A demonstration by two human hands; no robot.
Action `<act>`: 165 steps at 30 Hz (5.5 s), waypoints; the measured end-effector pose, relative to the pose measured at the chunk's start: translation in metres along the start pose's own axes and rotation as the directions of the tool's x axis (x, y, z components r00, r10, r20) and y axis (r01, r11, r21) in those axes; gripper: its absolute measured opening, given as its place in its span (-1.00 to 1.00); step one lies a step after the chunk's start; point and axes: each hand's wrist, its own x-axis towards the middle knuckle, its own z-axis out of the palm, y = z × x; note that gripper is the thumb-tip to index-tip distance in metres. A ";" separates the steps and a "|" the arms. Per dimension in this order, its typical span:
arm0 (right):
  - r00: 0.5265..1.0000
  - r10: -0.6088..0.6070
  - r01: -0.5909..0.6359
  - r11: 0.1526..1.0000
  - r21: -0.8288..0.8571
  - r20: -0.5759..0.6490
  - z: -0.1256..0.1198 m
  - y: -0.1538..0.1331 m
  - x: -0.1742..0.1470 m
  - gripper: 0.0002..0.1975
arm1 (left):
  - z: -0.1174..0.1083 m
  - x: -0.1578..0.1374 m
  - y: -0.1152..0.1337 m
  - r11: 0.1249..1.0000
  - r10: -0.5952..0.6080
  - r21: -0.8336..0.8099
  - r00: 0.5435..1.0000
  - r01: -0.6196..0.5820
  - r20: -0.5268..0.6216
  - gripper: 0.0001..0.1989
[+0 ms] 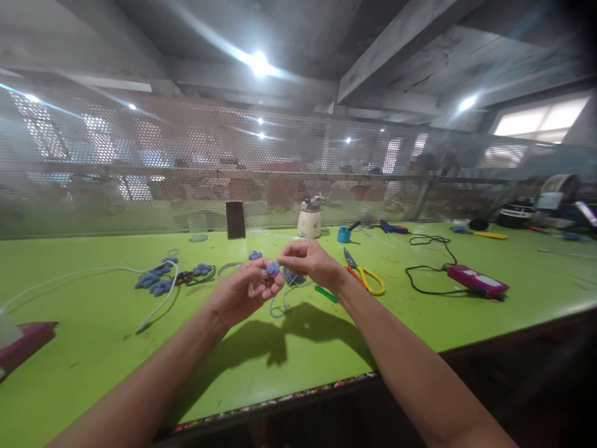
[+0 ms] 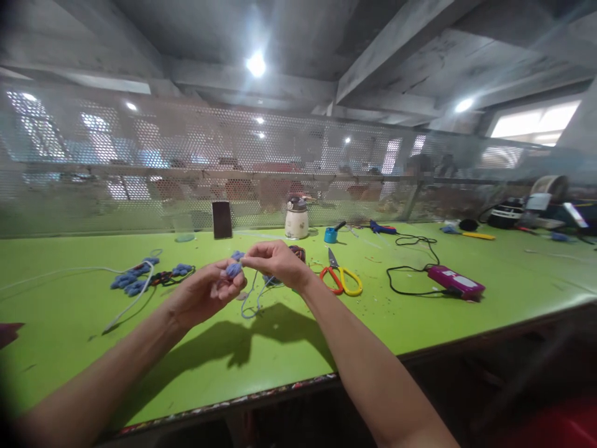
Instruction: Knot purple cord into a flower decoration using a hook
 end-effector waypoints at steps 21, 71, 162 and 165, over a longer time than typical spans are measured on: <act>0.987 -0.137 0.111 0.964 -0.242 -0.090 0.007 -0.014 0.000 -0.81 | -0.003 -0.002 0.006 0.989 -0.089 0.116 0.996 0.090 -0.007 -0.96; 0.999 0.017 -0.030 0.934 0.357 0.039 0.007 0.012 0.003 -0.82 | -0.021 0.006 0.012 0.995 0.078 0.058 0.996 -0.076 -0.039 -0.77; 0.984 0.104 -0.087 0.989 0.117 -0.145 0.035 0.005 0.001 -0.54 | -0.019 0.006 0.013 0.306 0.575 0.946 0.813 -0.108 -0.093 -0.79; 0.975 -0.012 -0.027 0.985 -0.172 -0.222 0.034 0.008 0.003 -0.58 | -0.022 0.008 0.015 0.376 0.516 0.925 0.840 -0.045 -0.169 -0.77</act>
